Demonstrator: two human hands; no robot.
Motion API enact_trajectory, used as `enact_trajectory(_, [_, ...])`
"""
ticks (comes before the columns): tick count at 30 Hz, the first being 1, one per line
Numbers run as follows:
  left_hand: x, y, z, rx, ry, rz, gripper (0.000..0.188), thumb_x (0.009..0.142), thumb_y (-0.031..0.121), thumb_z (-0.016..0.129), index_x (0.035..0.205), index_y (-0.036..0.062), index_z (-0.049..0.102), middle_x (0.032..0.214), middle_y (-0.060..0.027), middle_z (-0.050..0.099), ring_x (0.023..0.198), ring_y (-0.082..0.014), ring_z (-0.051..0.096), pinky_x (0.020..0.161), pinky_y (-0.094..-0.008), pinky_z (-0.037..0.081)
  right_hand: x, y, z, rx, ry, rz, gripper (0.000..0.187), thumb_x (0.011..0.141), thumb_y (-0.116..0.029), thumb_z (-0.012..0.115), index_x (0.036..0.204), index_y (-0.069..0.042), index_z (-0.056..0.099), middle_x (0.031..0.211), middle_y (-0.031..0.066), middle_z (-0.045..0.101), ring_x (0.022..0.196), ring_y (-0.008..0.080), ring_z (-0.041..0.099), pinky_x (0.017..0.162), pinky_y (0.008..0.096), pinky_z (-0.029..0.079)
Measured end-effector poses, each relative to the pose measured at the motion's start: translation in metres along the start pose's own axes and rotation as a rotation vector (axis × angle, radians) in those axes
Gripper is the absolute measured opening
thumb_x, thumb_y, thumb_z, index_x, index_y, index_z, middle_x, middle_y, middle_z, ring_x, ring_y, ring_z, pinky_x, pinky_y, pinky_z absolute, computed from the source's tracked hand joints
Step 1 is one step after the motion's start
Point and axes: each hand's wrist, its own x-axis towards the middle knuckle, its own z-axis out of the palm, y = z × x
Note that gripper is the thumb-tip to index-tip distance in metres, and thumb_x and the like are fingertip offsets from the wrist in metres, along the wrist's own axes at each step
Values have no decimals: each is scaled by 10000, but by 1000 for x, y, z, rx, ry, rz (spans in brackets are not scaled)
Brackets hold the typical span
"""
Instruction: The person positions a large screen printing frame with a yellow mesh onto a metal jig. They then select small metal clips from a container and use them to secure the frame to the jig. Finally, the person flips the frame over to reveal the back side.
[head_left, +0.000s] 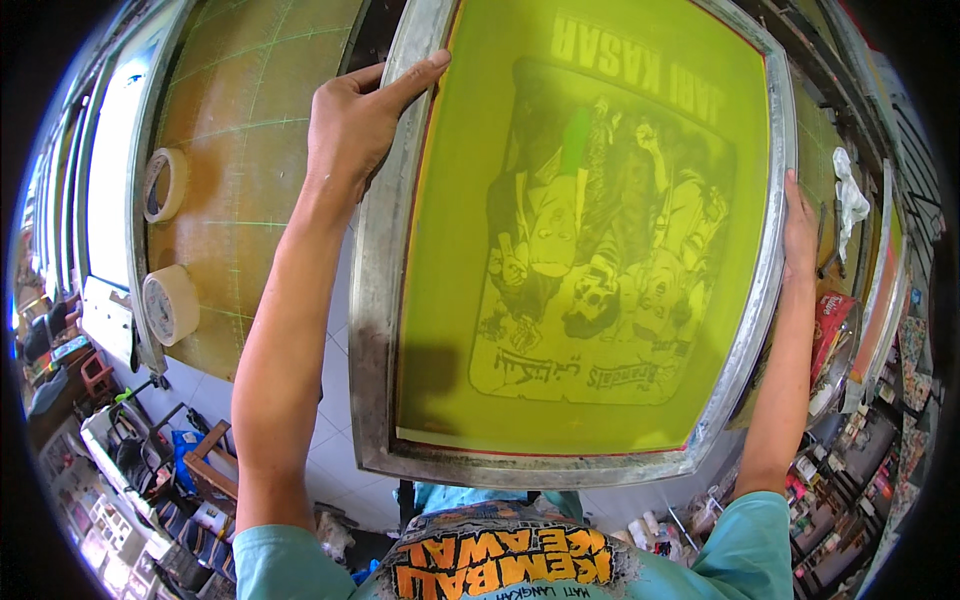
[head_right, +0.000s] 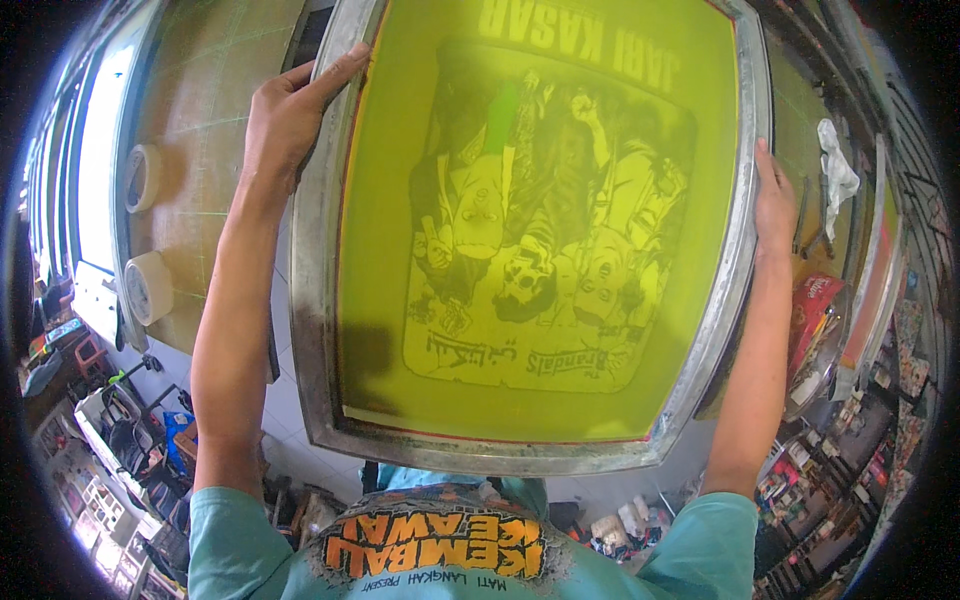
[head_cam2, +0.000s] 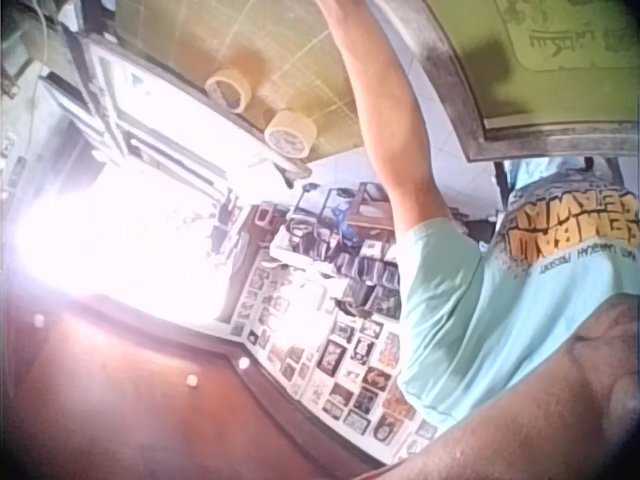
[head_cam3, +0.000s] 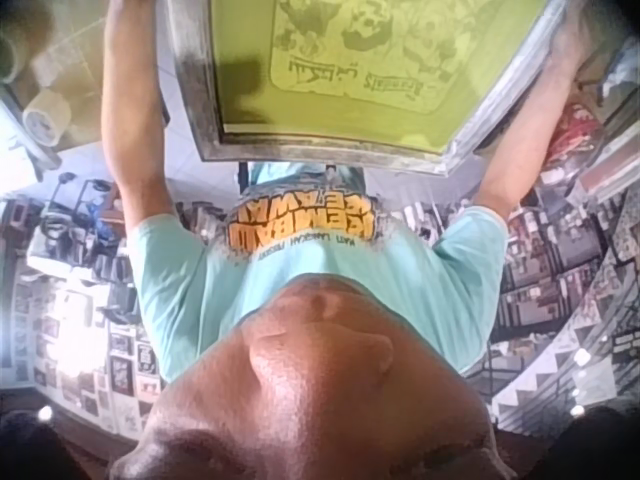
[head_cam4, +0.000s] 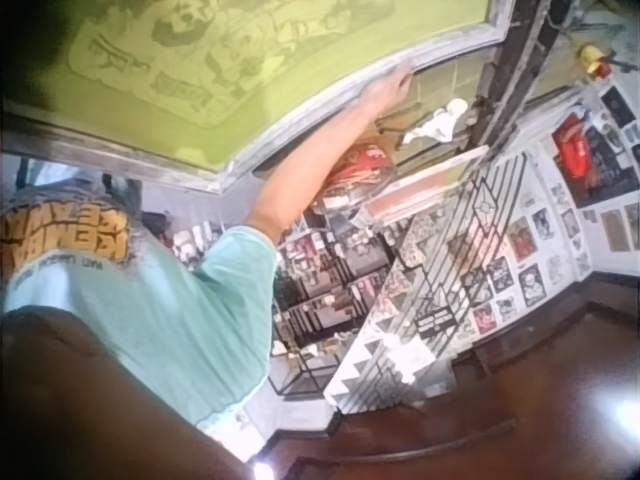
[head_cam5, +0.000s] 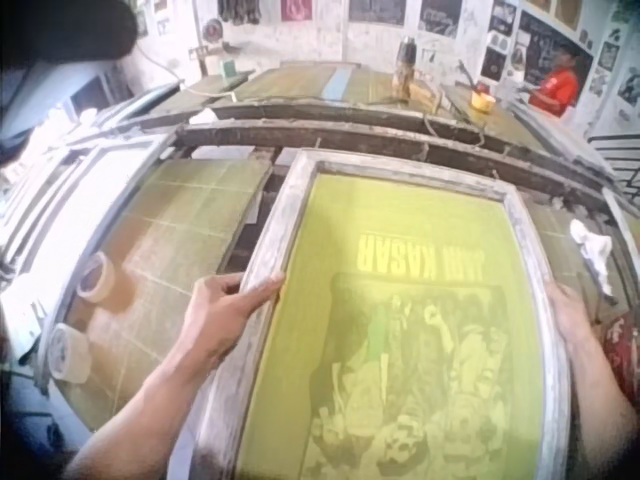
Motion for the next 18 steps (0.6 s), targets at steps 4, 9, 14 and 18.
enact_trajectory(4, [-14,22,-10,4,-121,-46,756,787,508,832,1278,-41,661,1031,-164,738,922,-204,692,870,-324,525,-15,-13,7,-125,46,-64,828,932,-586,641,1371,111,548,1371,228,599,1279,268,554,1116,337,365])
enact_trajectory(9, [2,-8,10,10,151,310,805,774,392,880,1375,-48,575,938,-131,716,767,-145,631,720,-322,522,-9,-1,6,-129,126,-101,903,889,-614,679,1367,137,529,1365,301,574,1324,342,516,1141,401,346])
enact_trajectory(14, [0,4,4,141,100,314,740,826,355,840,1405,-12,560,1050,-152,697,921,-242,642,837,-332,511,-16,-7,12,-120,137,-129,852,907,-554,692,1326,171,537,1324,332,594,1285,360,557,1115,413,382])
enact_trajectory(18, [8,17,5,273,62,354,746,852,311,804,1464,21,490,1330,-196,561,1153,-321,582,966,-404,492,-29,-26,15,-93,92,-118,837,923,-534,680,1323,184,526,1312,338,597,1275,364,562,1117,414,377])
